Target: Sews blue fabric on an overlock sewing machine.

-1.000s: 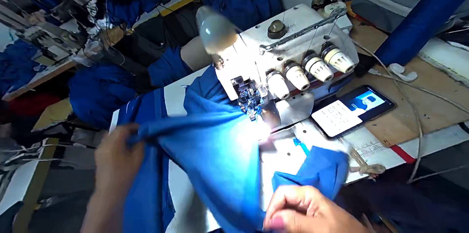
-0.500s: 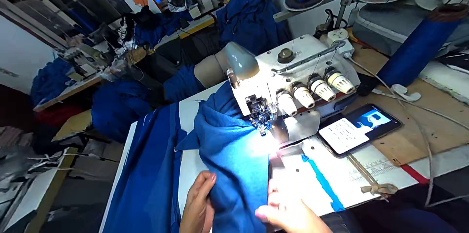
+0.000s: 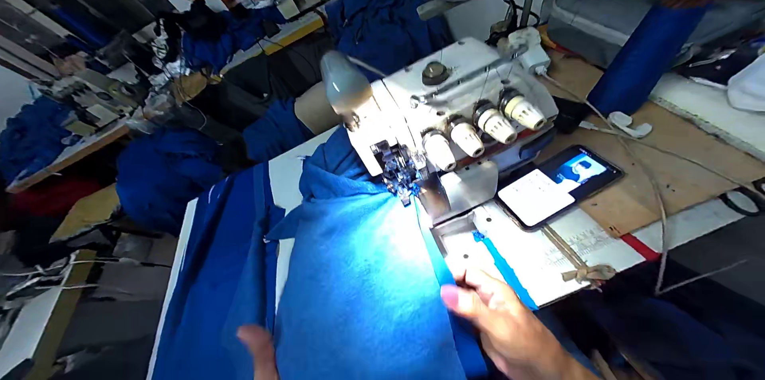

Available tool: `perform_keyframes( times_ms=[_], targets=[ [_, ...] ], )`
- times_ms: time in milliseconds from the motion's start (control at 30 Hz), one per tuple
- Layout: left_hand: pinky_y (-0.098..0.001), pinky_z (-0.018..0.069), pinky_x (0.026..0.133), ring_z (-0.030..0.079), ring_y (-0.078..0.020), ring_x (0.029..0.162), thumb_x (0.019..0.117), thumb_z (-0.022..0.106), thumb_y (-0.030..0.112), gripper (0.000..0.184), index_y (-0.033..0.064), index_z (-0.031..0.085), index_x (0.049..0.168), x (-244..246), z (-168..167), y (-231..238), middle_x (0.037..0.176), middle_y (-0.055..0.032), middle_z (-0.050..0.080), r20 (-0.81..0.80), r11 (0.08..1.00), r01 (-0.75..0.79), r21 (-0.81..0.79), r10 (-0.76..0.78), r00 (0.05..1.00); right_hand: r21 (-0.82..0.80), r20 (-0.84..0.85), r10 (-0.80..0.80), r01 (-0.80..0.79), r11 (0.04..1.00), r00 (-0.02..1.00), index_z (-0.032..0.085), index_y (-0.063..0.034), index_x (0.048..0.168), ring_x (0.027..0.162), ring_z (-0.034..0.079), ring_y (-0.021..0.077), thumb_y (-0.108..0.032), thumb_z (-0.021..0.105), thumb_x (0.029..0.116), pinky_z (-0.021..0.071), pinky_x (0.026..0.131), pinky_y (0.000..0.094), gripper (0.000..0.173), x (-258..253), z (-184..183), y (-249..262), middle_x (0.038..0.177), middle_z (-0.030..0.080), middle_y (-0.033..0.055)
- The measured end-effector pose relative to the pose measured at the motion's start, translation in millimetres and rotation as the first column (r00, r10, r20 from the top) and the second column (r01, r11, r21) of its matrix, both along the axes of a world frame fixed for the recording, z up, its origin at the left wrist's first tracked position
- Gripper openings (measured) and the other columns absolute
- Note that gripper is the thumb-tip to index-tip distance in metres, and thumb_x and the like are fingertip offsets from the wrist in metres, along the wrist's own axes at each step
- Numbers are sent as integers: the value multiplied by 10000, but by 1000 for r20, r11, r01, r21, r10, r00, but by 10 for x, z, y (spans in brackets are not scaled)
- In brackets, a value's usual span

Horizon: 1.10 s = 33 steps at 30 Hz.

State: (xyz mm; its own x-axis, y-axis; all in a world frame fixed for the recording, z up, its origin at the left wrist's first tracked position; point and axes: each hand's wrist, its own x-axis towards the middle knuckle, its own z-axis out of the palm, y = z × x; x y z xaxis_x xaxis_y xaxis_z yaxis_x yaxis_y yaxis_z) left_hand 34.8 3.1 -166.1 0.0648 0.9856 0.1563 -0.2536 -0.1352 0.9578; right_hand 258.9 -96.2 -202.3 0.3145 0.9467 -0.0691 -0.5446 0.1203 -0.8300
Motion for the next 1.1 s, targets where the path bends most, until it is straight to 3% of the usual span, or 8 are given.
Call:
perform_keyframes(
  times_ms=[133, 300, 400, 600, 733, 933, 1033, 1100],
  targets=[
    [-343, 631, 849, 734, -87, 997, 1075, 208, 561, 605, 211, 696, 1145, -5, 71, 40, 1044, 28, 772, 186, 949, 86, -302, -29, 982, -100, -108, 27, -38, 994, 994, 574, -22, 1174, 909, 696, 136, -84, 628, 990, 599, 838, 323, 202, 23, -86, -21, 956, 690, 51],
    [-326, 641, 818, 750, -106, 947, 1126, 212, 348, 518, 157, 692, 1096, -32, 112, 40, 1001, -16, 777, 213, 958, 126, -259, -71, 975, -197, -54, 33, -43, 979, 998, 570, -75, 1229, 719, 622, 87, -96, 573, 1004, 539, 666, 249, 226, -4, -160, -96, 862, 644, 31],
    [-299, 627, 859, 743, -80, 977, 1128, 214, 319, 525, 179, 718, 1087, -75, 193, -16, 1014, 7, 784, 160, 966, 125, -226, -89, 983, -47, 73, 4, 0, 999, 997, 520, -82, 1239, 709, 623, 63, -76, 588, 1005, 525, 646, 211, 244, 1, -119, -223, 857, 668, 16],
    [-328, 628, 855, 741, -104, 978, 1115, 325, 334, 393, 176, 683, 1135, -54, 16, 5, 1039, 5, 771, 118, 948, 142, -283, -113, 987, -121, 221, -106, 135, 983, 970, 669, -45, 974, 678, 660, 67, 26, 659, 908, 582, 630, 214, 98, 9, -297, -133, 857, 699, 18],
    [-325, 630, 856, 740, -98, 981, 1124, 258, 327, 425, 159, 647, 1157, -86, -13, -31, 1036, 9, 769, 83, 952, 94, -291, -73, 994, -220, 433, -11, 117, 969, 901, 760, -75, 963, 643, 627, 13, -43, 614, 949, 544, 612, 178, 150, 58, -361, -123, 794, 703, -26],
    [-330, 623, 880, 732, -95, 1012, 1122, 257, 345, 404, 149, 600, 1209, -93, 19, -56, 1065, 20, 763, 62, 942, 89, -323, -72, 995, -116, 494, 199, -163, 980, 846, 760, -27, 1057, 997, 586, 6, -168, 558, 983, 491, 849, 155, 258, 107, -201, -182, 1079, 640, 58],
    [-345, 612, 901, 725, -104, 1035, 1083, 339, 485, 449, 178, 649, 1190, -141, -11, -48, 1075, 23, 763, 88, 946, 125, -299, -103, 991, 25, 664, 9, -34, 999, 748, 771, -37, 980, 956, 613, 54, -445, 724, 924, 514, 804, 182, 415, -29, -332, -217, 1065, 678, 113],
    [-381, 617, 881, 730, -134, 1029, 1039, 348, 598, 548, 180, 678, 1164, -168, 21, -74, 1068, 4, 765, 124, 938, 136, -319, -101, 987, 127, 761, -172, 116, 985, 625, 727, -34, 798, 815, 620, 70, -346, 729, 926, 516, 714, 175, 337, -111, -456, -241, 913, 674, 103]
  ],
)
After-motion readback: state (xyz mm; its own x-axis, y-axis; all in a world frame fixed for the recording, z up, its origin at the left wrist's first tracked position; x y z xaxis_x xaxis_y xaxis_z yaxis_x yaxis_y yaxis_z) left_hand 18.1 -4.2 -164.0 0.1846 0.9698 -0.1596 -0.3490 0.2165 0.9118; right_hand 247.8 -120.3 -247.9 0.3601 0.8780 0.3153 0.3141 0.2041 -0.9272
